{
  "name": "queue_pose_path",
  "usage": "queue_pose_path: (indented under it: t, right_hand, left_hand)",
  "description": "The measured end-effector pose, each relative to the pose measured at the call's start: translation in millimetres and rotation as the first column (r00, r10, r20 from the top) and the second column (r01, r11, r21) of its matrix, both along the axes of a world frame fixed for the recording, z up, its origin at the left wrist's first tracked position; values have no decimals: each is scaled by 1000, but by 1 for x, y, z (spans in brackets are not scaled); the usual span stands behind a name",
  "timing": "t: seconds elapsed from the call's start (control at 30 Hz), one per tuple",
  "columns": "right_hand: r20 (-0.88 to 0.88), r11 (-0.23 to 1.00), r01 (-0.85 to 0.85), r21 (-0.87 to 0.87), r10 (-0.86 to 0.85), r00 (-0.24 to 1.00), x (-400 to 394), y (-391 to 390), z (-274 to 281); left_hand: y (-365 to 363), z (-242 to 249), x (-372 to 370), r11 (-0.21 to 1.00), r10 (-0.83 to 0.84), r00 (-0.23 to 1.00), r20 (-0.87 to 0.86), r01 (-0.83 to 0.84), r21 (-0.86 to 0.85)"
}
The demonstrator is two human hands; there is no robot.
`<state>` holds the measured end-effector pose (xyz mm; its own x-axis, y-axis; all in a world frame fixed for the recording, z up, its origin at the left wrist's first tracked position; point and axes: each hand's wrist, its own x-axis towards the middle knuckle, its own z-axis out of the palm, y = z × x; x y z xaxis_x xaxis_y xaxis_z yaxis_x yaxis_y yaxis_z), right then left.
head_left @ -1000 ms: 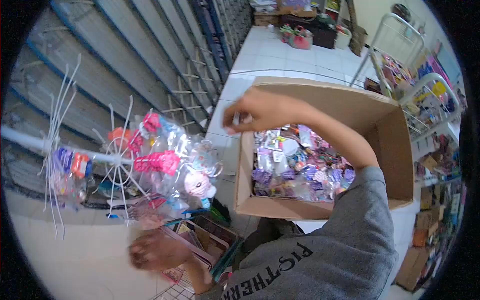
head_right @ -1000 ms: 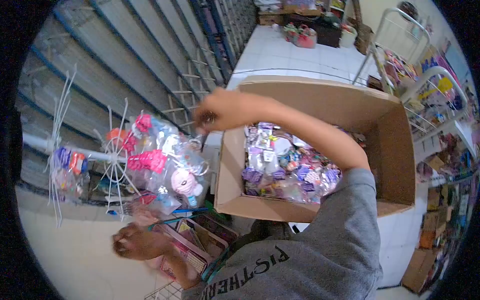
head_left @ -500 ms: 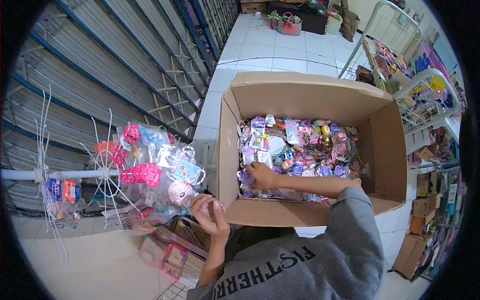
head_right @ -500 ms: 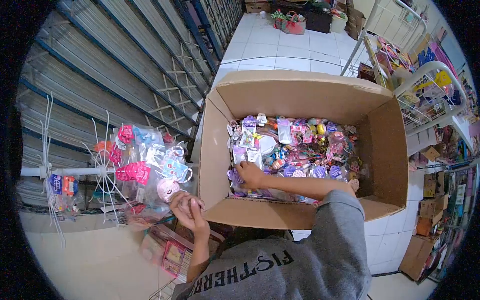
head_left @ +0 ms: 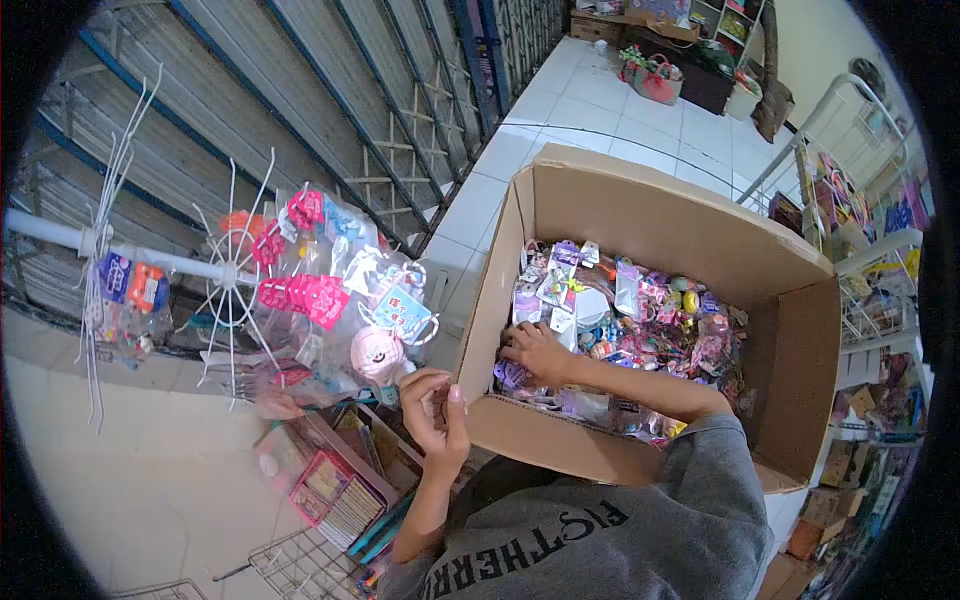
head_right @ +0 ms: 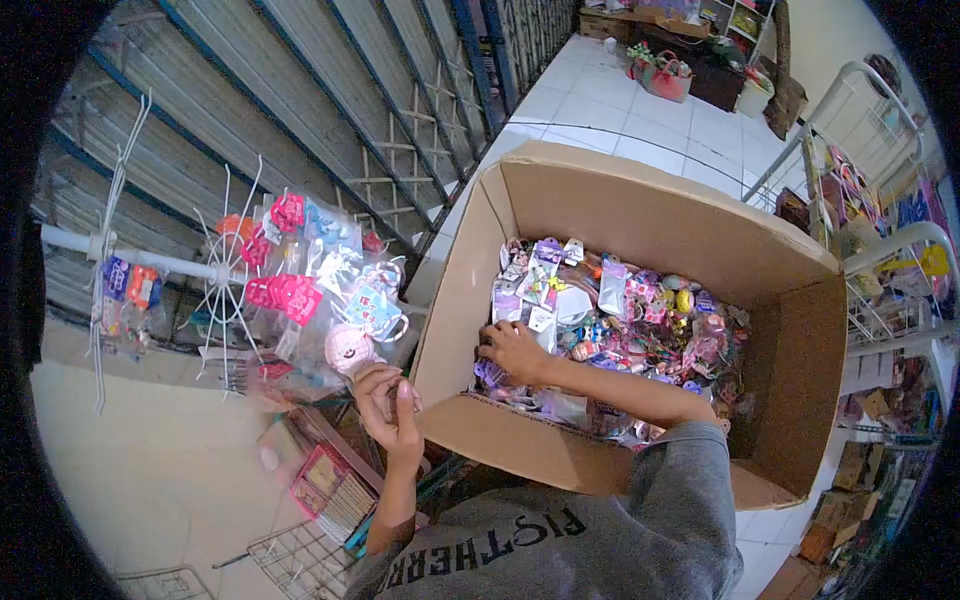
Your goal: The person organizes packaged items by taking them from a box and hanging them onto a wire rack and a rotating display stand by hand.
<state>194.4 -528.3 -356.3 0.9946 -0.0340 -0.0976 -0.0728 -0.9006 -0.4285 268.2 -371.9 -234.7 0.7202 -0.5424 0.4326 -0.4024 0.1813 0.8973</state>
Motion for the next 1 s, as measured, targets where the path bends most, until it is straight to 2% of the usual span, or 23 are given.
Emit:
queue_pose_path:
  t: [0.03,0.07,0.1,0.17,0.2,0.3,0.33,0.37,0.43,0.47,0.5,0.57,0.6,0.63,0.67,0.7,0.73,0.77,0.8,0.87,0.93,0.97,1.0]
  right_hand:
    - [19,990,-97,-103,100,995,1,0,3]
    - [49,985,-139,-104,145,988,1,1,-1]
    - [53,984,-145,-101,151,987,4,3,-5]
    - [-62,958,-168,-231,158,985,8,5,-12]
    - [-79,959,-114,-258,96,992,11,6,-16]
    - [-111,978,-120,-172,101,989,20,0,-14]
    - [32,980,-93,-174,100,994,17,-3,-11]
    - [30,978,-107,-181,114,993,16,-8,-7]
    - [3,994,-54,99,54,999,16,-19,2]
    - [84,991,-37,131,26,996,11,-25,7]
    - [86,992,-44,119,33,996,6,-31,15]
    - [84,920,53,389,-93,992,-5,-45,30]
    - [263,925,52,375,-160,951,-12,-49,33]
    - [185,906,98,413,-189,964,-18,-57,39]
    - [230,877,110,467,-241,943,-23,-63,47]
    - [271,845,118,522,-296,916,-28,-68,58]
    - [294,852,142,503,-324,899,-34,-72,74]
    - [170,782,276,559,-434,885,-40,-70,99]
    - [159,752,268,602,-443,882,-44,-76,107]
    - [158,725,265,636,-458,875,-53,-80,134]
    - [118,483,188,855,-535,836,-60,-67,180]
    - [130,490,190,851,-546,828,-63,-65,193]
    - [145,520,187,833,-533,834,-67,-64,205]
  left_hand:
    - [0,-1,0,1000,11,1000,2,-11,2]
    - [0,-3,2,1000,6,999,46,-6,10]
    - [0,-4,3,1000,-3,996,89,1,19]
    - [1,-3,4,999,-13,995,97,9,44]
    - [1,-3,4,998,-27,995,101,21,64]
    - [-2,2,3,997,-35,998,43,32,64]
    - [-2,0,5,997,-32,997,67,27,72]
    - [-2,2,4,998,-18,998,66,13,64]
    - [-2,10,3,992,-39,998,-56,45,117]
    - [-2,13,3,989,-40,998,-56,48,141]
    - [-2,14,4,991,-34,998,-53,40,130]
    - [-3,15,6,962,-98,995,-20,100,254]
    - [-4,17,6,965,-100,995,-17,101,242]
    - [-6,20,5,938,-135,991,-15,132,321]
    - [-8,23,4,902,-170,985,-17,162,399]
    - [-11,27,2,905,-177,984,-14,168,390]
    - [-16,32,0,887,-205,978,-44,205,414]
    - [-21,36,-2,867,-234,969,-74,242,436]
    - [-28,36,-3,869,-243,967,-69,249,427]
    - [-44,37,-6,884,-293,949,113,224,411]
    - [-60,43,-8,878,-366,924,109,304,370]
    - [-68,45,-10,863,-430,897,100,375,339]
    - [-76,44,-12,864,-454,875,166,387,323]
